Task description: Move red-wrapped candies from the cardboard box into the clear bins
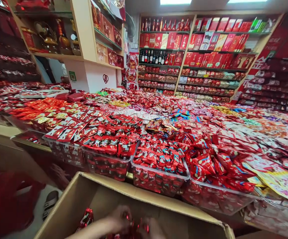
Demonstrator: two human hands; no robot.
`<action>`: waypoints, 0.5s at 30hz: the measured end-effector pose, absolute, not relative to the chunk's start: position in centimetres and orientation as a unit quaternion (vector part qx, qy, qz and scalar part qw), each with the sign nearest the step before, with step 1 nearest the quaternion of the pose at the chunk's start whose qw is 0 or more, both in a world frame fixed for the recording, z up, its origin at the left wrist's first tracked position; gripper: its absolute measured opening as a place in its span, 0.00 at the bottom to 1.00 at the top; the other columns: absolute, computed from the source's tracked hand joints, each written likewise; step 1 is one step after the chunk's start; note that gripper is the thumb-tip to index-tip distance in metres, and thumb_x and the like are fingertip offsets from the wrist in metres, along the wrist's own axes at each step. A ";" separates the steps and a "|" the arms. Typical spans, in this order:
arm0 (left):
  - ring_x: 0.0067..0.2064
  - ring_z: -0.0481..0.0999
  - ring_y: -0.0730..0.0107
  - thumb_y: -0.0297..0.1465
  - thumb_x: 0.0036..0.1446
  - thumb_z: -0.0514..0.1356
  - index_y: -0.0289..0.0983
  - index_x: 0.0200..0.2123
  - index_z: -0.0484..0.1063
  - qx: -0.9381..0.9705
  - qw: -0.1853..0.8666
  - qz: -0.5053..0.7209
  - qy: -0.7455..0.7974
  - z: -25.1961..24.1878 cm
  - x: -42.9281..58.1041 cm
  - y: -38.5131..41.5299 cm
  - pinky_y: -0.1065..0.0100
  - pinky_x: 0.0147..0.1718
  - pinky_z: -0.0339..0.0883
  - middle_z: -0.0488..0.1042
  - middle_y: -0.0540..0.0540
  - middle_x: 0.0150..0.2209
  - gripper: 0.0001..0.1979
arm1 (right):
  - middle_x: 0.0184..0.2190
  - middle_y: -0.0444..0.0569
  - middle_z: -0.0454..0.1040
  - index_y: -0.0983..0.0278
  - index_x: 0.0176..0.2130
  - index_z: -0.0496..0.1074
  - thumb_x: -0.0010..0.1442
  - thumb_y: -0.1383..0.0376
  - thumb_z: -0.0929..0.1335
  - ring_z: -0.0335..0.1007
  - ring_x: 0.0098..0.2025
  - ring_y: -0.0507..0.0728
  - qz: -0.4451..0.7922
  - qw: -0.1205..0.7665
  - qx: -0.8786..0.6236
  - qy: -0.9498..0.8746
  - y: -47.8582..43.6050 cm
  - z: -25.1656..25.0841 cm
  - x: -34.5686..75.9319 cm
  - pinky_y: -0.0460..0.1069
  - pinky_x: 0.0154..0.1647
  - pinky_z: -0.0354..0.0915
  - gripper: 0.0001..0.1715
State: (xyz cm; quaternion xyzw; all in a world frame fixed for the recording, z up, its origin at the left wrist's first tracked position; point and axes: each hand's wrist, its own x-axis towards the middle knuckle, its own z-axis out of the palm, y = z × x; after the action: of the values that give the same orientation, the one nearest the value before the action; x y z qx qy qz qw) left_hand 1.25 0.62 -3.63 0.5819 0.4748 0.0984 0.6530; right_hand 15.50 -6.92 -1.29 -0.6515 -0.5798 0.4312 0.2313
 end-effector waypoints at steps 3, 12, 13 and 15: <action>0.19 0.64 0.78 0.28 0.41 0.57 0.36 0.22 0.59 0.495 0.728 0.113 0.462 -3.7 1.5 0.3 0.73 0.21 0.59 0.62 0.57 0.16 0.06 | 0.29 0.49 0.72 0.68 0.35 0.67 0.56 0.57 0.57 0.68 0.31 0.54 0.499 0.311 -0.642 -0.492 -6.5 -2.4 16.2 0.48 0.31 0.63 0.18; 0.34 0.69 0.74 0.31 0.40 0.63 0.36 0.35 0.61 0.441 0.802 0.217 0.340 -0.6 1.9 -1.2 0.74 0.29 0.60 0.68 0.50 0.32 0.17 | 0.31 0.50 0.73 0.64 0.34 0.68 0.47 0.58 0.66 0.68 0.34 0.57 0.627 0.594 -0.454 -0.219 -7.1 0.1 14.9 0.48 0.29 0.63 0.14; 0.32 0.69 0.75 0.31 0.40 0.63 0.36 0.37 0.60 0.450 0.801 0.212 0.334 -0.7 1.9 -1.4 0.74 0.27 0.60 0.68 0.50 0.32 0.19 | 0.30 0.50 0.73 0.63 0.34 0.68 0.47 0.57 0.66 0.68 0.34 0.57 0.619 0.601 -0.454 -0.222 -7.1 0.2 14.7 0.49 0.30 0.63 0.15; 0.25 0.68 0.77 0.33 0.42 0.61 0.37 0.39 0.60 0.466 0.798 0.189 0.331 -0.9 2.1 -1.6 0.75 0.21 0.57 0.68 0.51 0.30 0.20 | 0.30 0.48 0.73 0.62 0.33 0.68 0.47 0.56 0.66 0.68 0.33 0.56 0.611 0.605 -0.456 -0.231 -7.3 0.1 14.4 0.48 0.30 0.62 0.15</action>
State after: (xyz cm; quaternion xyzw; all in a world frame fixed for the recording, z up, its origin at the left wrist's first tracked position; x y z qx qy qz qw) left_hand 2.06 -1.63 -0.90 0.4655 0.3314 0.1895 0.7985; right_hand 14.38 -7.27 0.14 -0.4560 -0.2306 0.6110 0.6046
